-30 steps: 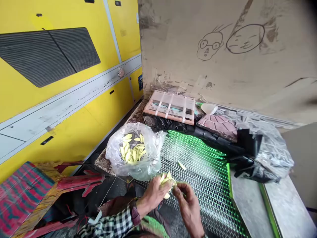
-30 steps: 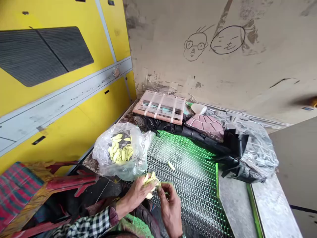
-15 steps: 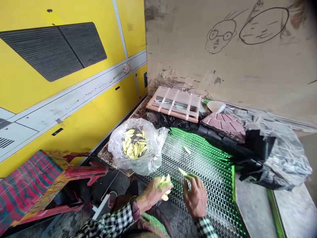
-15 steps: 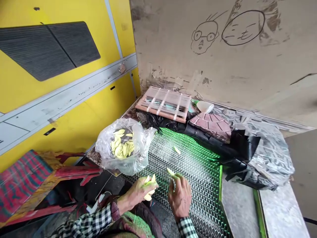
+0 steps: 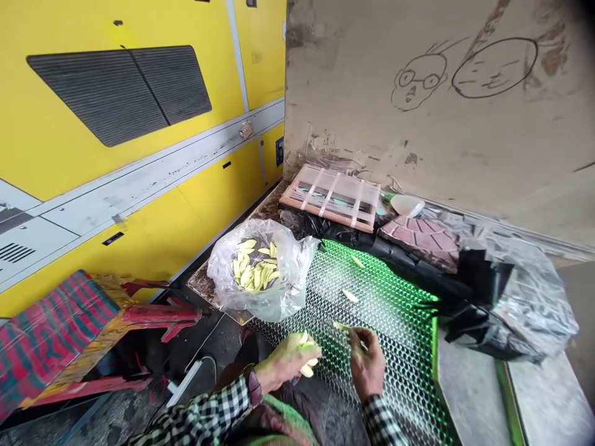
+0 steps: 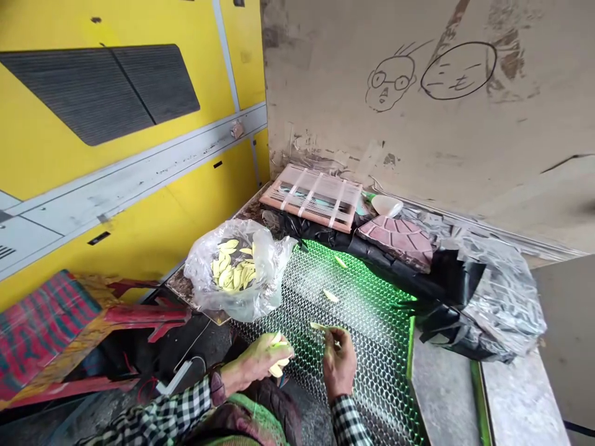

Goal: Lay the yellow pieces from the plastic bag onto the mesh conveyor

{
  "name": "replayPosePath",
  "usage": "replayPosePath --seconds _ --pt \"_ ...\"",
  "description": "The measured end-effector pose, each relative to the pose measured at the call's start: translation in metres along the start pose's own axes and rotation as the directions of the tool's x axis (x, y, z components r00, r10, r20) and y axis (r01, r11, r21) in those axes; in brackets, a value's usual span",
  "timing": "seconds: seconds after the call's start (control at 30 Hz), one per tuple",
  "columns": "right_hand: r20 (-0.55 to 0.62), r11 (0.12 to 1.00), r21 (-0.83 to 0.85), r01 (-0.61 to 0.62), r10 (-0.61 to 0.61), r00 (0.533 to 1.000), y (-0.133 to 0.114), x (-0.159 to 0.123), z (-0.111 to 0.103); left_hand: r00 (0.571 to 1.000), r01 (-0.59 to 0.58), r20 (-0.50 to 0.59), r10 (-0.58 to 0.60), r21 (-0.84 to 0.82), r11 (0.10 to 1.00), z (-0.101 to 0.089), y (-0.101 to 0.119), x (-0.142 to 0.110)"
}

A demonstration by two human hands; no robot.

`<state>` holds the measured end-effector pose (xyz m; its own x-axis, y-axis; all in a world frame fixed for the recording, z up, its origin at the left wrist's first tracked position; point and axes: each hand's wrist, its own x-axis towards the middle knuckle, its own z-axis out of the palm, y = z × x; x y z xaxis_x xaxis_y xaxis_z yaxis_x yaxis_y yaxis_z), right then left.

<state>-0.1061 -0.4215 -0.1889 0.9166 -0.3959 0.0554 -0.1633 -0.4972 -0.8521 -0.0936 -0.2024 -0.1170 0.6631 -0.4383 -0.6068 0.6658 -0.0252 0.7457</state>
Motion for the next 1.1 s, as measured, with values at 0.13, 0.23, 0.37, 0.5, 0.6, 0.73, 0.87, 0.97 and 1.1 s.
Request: replayPosePath --seconds 0.13,0.23,0.37,0.5,0.6,0.73,0.87,0.97,1.1 --pt "0.126 0.846 -0.329 0.42 -0.401 0.907 0.031 -0.002 -0.002 0.999 0.045 -0.019 -0.046 -0.026 0.999 -0.001 0.007 -0.008" --pt "0.166 0.72 -0.454 0.525 -0.511 0.843 0.03 -0.009 -0.007 0.998 0.059 -0.021 -0.06 -0.023 0.998 -0.002 0.005 -0.009" --pt "0.153 0.928 -0.215 0.304 -0.275 0.949 -0.015 -0.025 -0.012 0.999 -0.008 0.04 0.012 -0.098 0.995 -0.001 -0.002 -0.005" --pt "0.544 0.932 0.26 -0.252 0.074 0.836 -0.063 -0.041 -0.004 0.999 -0.015 0.039 0.022 -0.168 0.986 0.002 -0.003 -0.001" --pt "0.576 0.812 0.383 -0.44 0.162 0.801 -0.073 -0.045 0.006 0.998 -0.055 0.022 0.059 -0.164 0.985 0.004 -0.004 0.003" --pt "0.499 0.724 0.422 -0.545 0.316 0.807 -0.061 -0.04 0.008 0.999 -0.036 -0.031 0.031 -0.16 0.986 0.002 -0.007 0.009" --pt "0.382 0.852 0.207 -0.481 0.382 0.841 -0.037 -0.02 -0.004 0.99 0.016 -0.134 -0.035 -0.138 0.99 -0.003 -0.01 0.013" --pt "0.266 0.954 -0.173 -0.243 0.283 0.921 -0.029 -0.005 -0.014 0.994 -0.001 -0.107 -0.006 -0.068 0.998 -0.003 -0.012 0.015" --pt "0.325 0.979 -0.199 -0.036 0.101 0.94 -0.055 -0.002 -0.022 0.997 -0.078 0.04 0.073 0.155 0.985 0.003 -0.008 0.018"
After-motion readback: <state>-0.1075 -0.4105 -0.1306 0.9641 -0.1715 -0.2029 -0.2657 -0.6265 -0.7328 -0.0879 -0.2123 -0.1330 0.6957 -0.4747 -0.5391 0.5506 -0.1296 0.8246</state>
